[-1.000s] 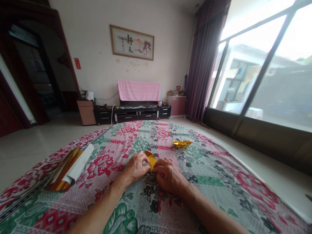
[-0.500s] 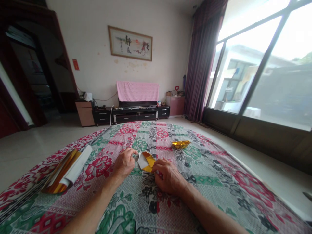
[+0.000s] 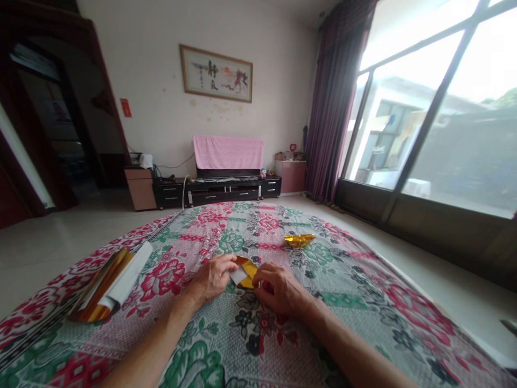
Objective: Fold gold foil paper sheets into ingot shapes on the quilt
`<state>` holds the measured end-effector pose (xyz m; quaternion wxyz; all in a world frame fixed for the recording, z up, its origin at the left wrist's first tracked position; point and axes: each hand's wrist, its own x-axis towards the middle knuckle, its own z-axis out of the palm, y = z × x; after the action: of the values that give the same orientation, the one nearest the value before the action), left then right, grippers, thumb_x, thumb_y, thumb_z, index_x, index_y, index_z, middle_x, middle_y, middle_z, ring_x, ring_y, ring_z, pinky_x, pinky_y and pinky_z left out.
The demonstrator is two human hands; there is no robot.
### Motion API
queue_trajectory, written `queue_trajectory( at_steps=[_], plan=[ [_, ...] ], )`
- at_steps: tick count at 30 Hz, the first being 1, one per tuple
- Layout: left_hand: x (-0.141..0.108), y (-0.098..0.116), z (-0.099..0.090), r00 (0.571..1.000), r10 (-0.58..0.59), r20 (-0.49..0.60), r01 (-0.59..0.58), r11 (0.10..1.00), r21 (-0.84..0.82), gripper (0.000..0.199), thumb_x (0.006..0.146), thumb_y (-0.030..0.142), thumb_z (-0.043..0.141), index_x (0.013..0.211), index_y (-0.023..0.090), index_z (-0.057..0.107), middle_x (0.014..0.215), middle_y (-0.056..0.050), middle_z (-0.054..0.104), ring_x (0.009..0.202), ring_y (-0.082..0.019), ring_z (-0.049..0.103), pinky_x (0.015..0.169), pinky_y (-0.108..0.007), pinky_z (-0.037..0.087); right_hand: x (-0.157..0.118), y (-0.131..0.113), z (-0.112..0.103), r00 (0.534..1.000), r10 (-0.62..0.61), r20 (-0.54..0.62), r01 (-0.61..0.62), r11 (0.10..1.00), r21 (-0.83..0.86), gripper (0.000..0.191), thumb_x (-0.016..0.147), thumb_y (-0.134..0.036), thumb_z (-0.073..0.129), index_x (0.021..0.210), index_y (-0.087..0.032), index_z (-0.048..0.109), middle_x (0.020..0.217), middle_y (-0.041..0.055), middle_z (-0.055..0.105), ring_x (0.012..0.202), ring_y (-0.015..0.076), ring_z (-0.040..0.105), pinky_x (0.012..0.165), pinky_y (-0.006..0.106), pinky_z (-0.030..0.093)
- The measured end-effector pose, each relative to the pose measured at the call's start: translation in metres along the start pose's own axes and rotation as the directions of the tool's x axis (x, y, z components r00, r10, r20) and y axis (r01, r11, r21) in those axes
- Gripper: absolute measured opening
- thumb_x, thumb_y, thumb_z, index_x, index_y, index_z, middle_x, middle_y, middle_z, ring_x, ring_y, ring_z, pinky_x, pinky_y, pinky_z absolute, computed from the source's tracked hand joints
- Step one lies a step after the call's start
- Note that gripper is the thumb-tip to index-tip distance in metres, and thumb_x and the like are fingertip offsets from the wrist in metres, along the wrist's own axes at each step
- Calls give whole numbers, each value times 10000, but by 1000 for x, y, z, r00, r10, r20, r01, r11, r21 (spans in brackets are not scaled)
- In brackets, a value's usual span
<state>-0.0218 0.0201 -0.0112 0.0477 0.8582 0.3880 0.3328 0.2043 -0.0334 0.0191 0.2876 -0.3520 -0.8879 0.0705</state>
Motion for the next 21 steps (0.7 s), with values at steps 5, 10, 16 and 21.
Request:
queue_trajectory(
  at_steps=[5, 10, 16, 21],
  plan=[
    [1, 4, -3, 999, 14, 40, -13, 1000, -12, 375, 683, 21, 419, 866, 205, 690, 1076, -38, 660, 1025, -175, 577, 949, -322, 434, 3, -3, -3, 998, -50, 45, 52, 998, -40, 168, 800, -150, 516, 849, -193, 672, 823, 34, 629, 817, 133, 561, 761, 251, 425],
    [3, 9, -9, 998, 41, 57, -39, 999, -34, 403, 692, 25, 426, 946, 213, 675, 1021, -34, 679, 988, -176, 593, 943, -329, 432, 7, -6, -1, 998, 5, 55, -1, 997, -77, 156, 783, -128, 534, 805, -187, 677, 787, 32, 622, 781, 129, 561, 710, 232, 420],
    [4, 12, -9, 996, 50, 70, -49, 999, -18, 388, 694, 25, 414, 927, 200, 671, 1016, -43, 670, 984, -174, 591, 938, -310, 436, 9, -14, 0, 992, 70, 108, -38, 961, -274, 212, 868, -172, 451, 745, -169, 624, 790, 51, 587, 723, 131, 538, 700, 236, 400],
    [3, 11, -8, 998, 25, 58, -25, 1000, -2, 492, 595, -10, 401, 979, 179, 643, 1063, -56, 650, 1013, -182, 570, 952, -321, 425, 7, -14, 4, 993, 90, 76, -60, 944, -323, 194, 877, -153, 416, 777, -162, 581, 809, 63, 581, 742, 144, 534, 686, 232, 380]
  ],
)
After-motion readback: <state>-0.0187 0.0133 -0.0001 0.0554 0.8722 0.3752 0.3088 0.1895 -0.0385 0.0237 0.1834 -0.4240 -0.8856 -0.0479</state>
